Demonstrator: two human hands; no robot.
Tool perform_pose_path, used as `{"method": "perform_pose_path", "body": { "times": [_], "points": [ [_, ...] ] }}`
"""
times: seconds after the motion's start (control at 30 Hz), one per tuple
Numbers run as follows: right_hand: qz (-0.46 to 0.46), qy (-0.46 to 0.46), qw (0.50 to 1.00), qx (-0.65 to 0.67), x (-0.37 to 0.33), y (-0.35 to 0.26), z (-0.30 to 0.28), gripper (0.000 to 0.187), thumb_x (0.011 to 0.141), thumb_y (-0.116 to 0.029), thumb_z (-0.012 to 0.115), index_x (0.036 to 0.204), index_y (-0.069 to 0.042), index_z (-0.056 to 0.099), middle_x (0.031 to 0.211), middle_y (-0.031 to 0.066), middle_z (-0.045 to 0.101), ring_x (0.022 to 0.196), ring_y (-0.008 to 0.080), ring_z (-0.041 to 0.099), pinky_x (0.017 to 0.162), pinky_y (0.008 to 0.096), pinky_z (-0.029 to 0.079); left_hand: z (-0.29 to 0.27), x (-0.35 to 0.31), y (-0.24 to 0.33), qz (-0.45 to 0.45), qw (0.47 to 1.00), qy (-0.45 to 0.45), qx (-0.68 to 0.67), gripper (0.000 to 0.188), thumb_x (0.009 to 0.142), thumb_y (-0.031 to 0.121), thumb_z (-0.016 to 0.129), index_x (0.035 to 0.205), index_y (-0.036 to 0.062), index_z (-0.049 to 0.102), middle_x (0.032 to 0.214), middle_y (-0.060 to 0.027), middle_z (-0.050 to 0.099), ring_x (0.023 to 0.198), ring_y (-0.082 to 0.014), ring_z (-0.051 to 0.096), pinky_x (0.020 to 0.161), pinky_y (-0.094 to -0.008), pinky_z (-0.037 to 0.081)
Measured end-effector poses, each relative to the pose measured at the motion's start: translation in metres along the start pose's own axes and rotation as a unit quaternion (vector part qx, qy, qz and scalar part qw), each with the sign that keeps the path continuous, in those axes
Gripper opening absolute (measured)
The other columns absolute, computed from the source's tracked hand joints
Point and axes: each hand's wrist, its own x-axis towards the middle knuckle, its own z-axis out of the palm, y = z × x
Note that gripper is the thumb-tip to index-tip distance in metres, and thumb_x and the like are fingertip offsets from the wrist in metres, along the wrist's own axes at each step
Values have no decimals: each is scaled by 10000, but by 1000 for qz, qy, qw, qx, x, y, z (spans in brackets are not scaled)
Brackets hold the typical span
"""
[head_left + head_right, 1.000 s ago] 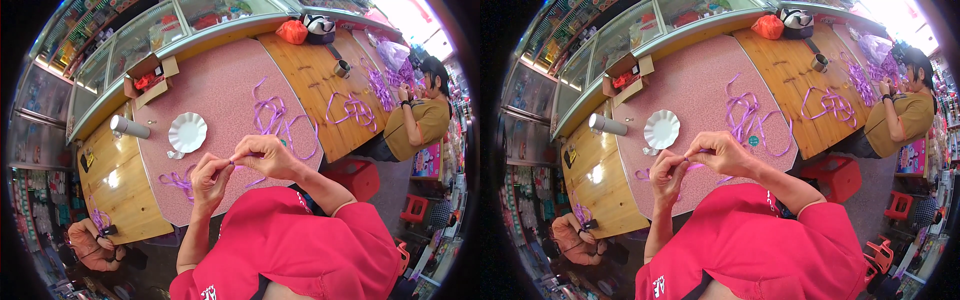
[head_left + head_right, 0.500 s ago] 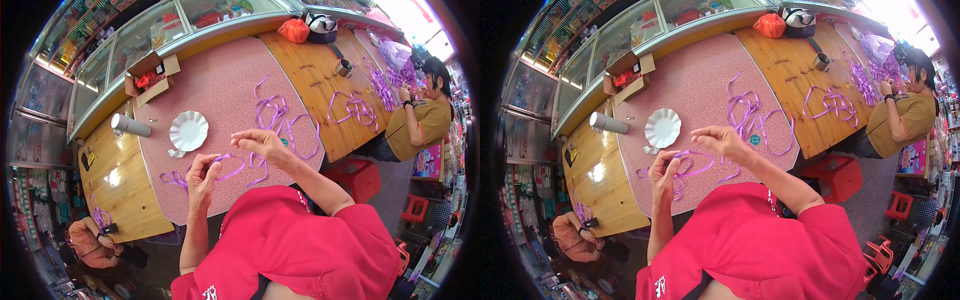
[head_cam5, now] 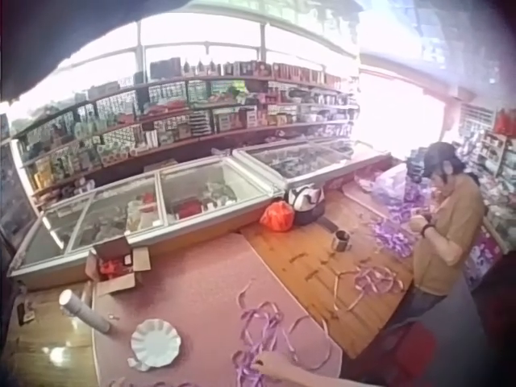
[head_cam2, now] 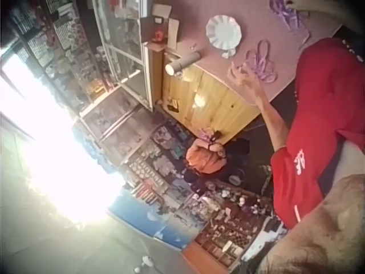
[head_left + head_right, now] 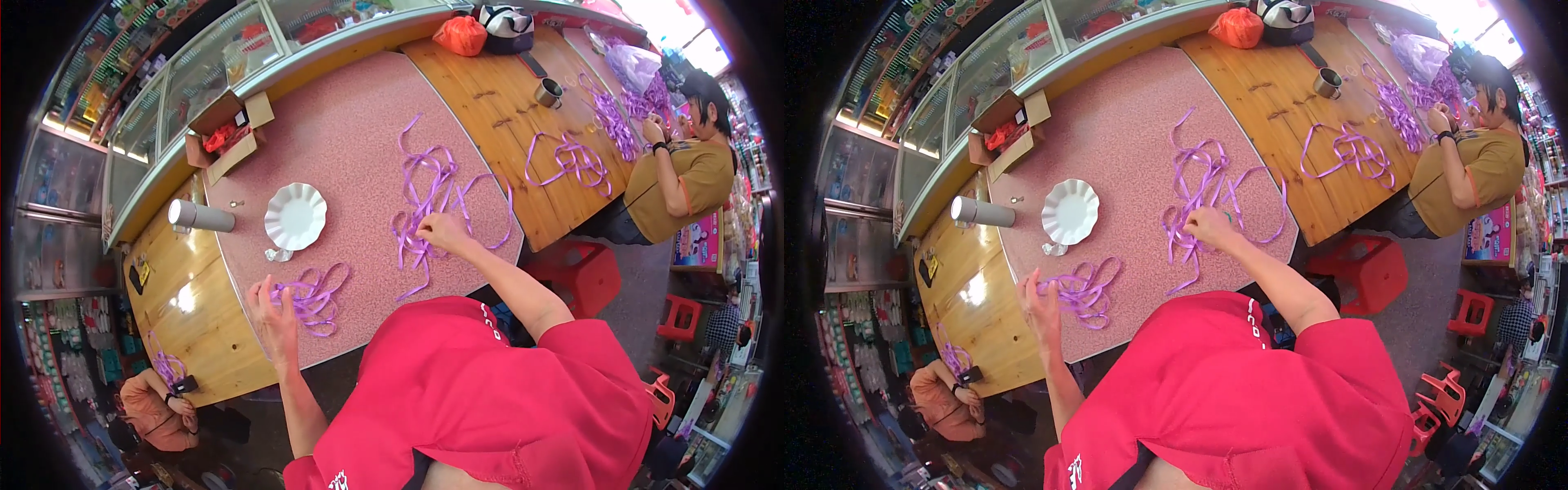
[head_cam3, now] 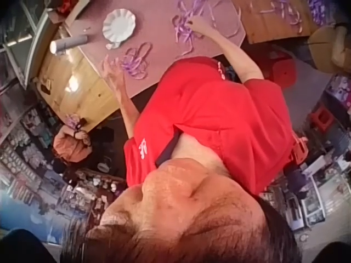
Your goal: Tying and manipulating purple plastic ribbons to create decorative items at a workstation.
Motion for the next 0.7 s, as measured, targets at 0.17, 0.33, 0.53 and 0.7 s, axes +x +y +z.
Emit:
{"method": "perform_pose_path", "body": {
  "times": [0.17, 0.33, 0.53, 0.7],
  "points": [
    [-128, 84, 988, -15, -8, -20, 33, 128, 774, -236, 684, 786, -110, 706, 883, 96, 621, 852, 286, 619, 721, 415, 497, 25, -11, 4, 20, 997, -61, -34, 405, 825, 130, 715, 1196, 14, 598, 1258, -174, 514, 1178, -333, 493, 1010, -415, 401],
    [-225, 75, 954, -185, -9, -13, 61, 31, 751, -175, 684, 762, -147, 686, 960, 66, 538, 994, 268, 533, 791, 395, 459, 54, -21, 29, 62, 988, -123, -68, 416, 820, 167, 724, 1197, 37, 603, 1293, -180, 504, 1208, -347, 475, 1034, -428, 376],
    [-276, 130, 949, -85, 0, -25, 41, 99, 722, -136, 703, 785, -85, 646, 971, 96, 557, 1007, 283, 530, 815, 427, 440, 80, -19, 45, 70, 966, -188, -163, 372, 850, 175, 696, 1187, 45, 609, 1278, -174, 523, 1191, -343, 486, 1021, -419, 383],
    [-104, 21, 894, 436, 9, -66, -3, 107, 884, -102, 640, 906, -10, 590, 891, 87, 647, 709, 151, 608, 672, 302, 499, 117, -4, 21, 57, 948, -231, -209, 370, 873, 222, 675, 1186, 36, 605, 1265, -179, 537, 1189, -356, 486, 1003, -451, 384]
  ]
}}
